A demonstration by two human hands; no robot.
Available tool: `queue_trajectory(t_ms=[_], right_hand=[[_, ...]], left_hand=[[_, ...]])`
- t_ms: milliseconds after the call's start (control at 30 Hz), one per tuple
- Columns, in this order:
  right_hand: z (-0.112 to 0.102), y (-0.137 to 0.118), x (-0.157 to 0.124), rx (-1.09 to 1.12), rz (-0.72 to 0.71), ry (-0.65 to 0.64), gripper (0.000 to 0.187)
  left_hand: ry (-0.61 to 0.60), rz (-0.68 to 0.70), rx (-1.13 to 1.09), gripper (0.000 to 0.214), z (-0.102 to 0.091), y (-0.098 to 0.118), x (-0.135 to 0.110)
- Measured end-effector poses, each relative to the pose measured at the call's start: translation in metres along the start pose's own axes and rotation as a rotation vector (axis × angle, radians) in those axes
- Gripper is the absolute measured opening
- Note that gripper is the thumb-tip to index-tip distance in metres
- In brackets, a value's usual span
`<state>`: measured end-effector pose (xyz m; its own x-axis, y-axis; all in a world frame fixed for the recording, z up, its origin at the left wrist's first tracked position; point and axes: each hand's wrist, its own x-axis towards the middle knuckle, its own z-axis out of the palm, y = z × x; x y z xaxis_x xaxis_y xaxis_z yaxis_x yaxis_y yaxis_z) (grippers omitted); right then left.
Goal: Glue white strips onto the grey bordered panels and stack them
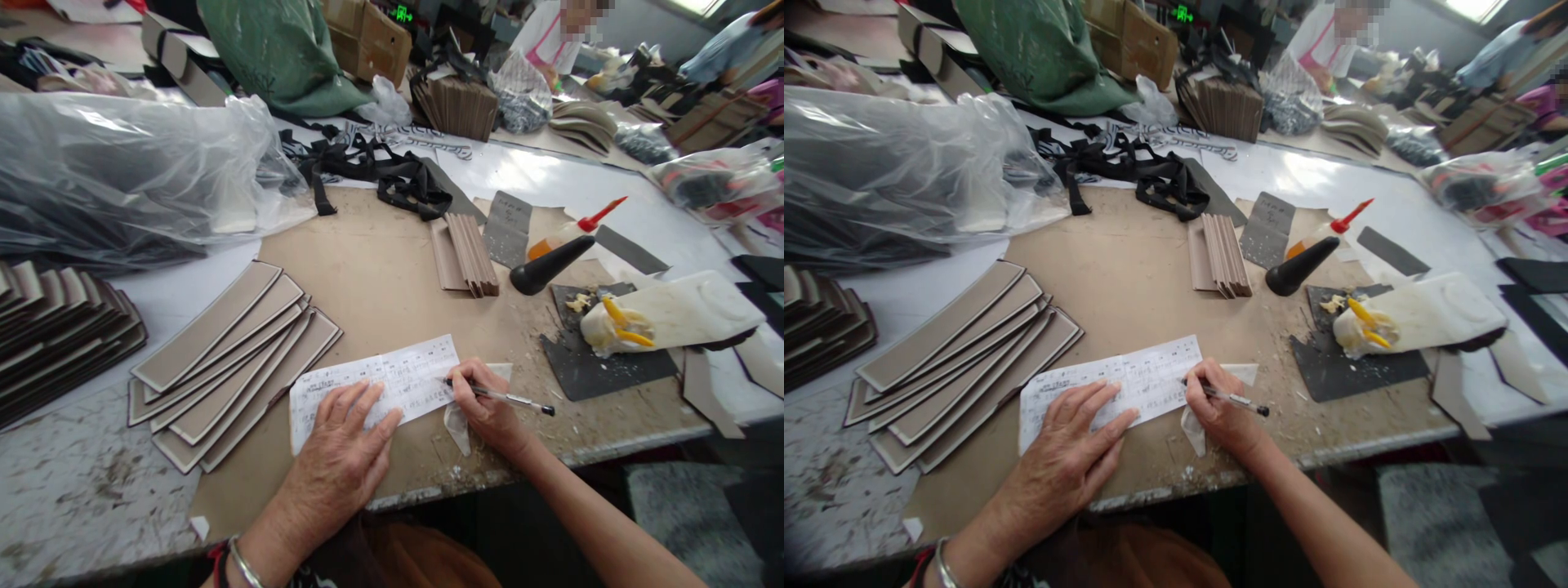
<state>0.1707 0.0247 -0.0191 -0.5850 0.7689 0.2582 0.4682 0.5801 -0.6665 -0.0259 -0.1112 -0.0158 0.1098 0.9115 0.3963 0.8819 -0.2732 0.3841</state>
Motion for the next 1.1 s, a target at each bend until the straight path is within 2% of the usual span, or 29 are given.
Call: queue_trajectory(t_ms=[1100], right_hand=[[-0.0002,-0.0012,0.0001,-0.008,-0.047,0.036,0.015]], left_hand=[[0.004,-0.003,-0.016,0.028,0.0029,-0.0012,-0.0027]])
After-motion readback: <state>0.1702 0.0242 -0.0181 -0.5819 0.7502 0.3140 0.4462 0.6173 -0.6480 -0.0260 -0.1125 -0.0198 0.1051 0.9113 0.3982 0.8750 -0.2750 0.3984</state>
